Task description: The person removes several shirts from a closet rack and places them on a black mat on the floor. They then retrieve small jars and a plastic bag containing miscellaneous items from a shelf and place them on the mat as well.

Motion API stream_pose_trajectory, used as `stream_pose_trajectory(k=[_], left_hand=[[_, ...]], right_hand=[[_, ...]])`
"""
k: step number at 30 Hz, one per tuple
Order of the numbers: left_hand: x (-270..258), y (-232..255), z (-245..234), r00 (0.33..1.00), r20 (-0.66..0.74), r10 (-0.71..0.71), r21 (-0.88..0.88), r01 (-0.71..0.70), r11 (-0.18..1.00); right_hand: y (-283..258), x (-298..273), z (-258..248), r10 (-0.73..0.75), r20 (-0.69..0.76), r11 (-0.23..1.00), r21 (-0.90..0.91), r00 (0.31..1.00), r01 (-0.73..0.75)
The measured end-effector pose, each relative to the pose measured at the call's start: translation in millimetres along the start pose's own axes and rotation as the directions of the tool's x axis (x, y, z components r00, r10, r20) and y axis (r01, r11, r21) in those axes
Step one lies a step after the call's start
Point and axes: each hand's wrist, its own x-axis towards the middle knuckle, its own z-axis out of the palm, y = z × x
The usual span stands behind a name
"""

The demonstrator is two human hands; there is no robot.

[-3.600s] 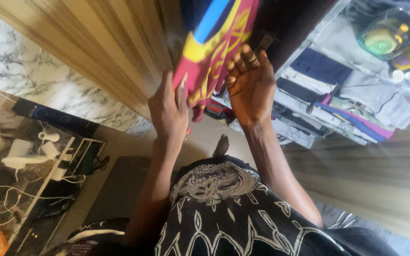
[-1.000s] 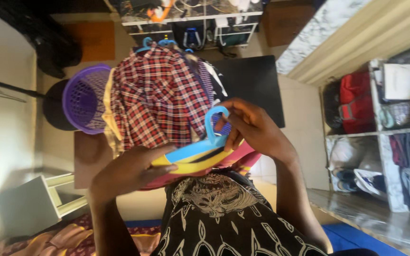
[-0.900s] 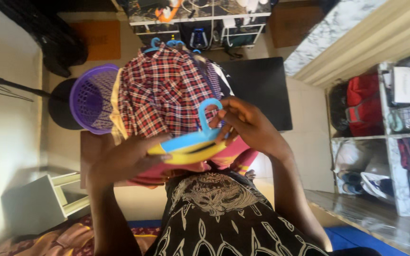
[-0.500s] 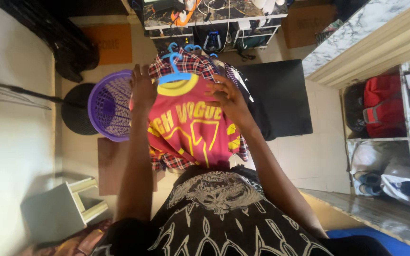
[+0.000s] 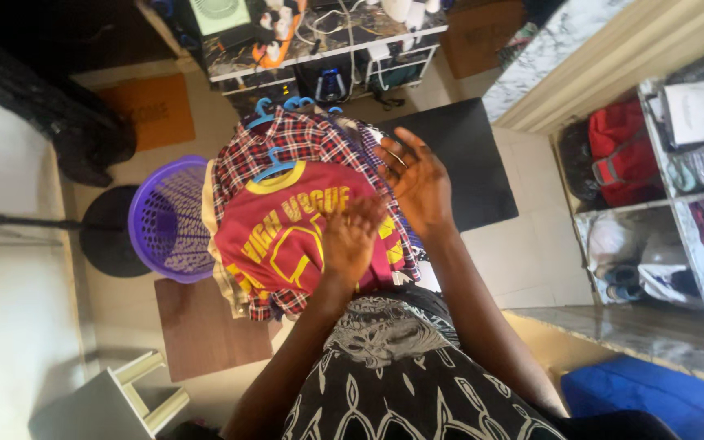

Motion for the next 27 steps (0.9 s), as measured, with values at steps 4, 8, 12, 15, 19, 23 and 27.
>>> stream_pose_trajectory(k=[4, 8, 12, 15, 19, 23, 27], left_hand=[[-23, -24, 45, 0.984, 0.117, -0.133, 0.127, 0.118, 0.985], [-16, -52, 81, 0.953, 0.224, -0.202, 0.113, 0.181, 0.977], [3, -90, 119, 0.929, 0.271, -0.251, 0.119, 0.226, 0.967], [14, -124, 145, 0.907, 0.291, -0.304, 0.17, 0.264, 0.949], [20, -174, 171, 0.869, 0.335, -0.365, 0.267, 0.285, 0.921], [20, -230, 184, 0.838, 0.345, -0.422, 0.285, 0.335, 0.898], [15, -287, 188, 0.811, 0.352, -0.467, 0.301, 0.374, 0.877]], right_hand=[[-26, -16, -13, -0.054, -0.047, 0.992, 0.112, 0.997, 0.059], [-59, -42, -26, -0.146, -0.101, 0.972, 0.17, 0.984, 0.161], [-95, -76, -43, -0.237, -0.183, 0.933, 0.23, 0.954, 0.276], [-122, -105, -58, -0.323, -0.209, 0.899, 0.237, 0.923, 0.368], [-158, -139, -81, -0.404, -0.274, 0.846, 0.25, 0.872, 0.471], [-195, -170, -108, -0.474, -0.316, 0.774, 0.295, 0.822, 0.56], [-228, -198, -138, -0.543, -0.351, 0.693, 0.326, 0.763, 0.643]])
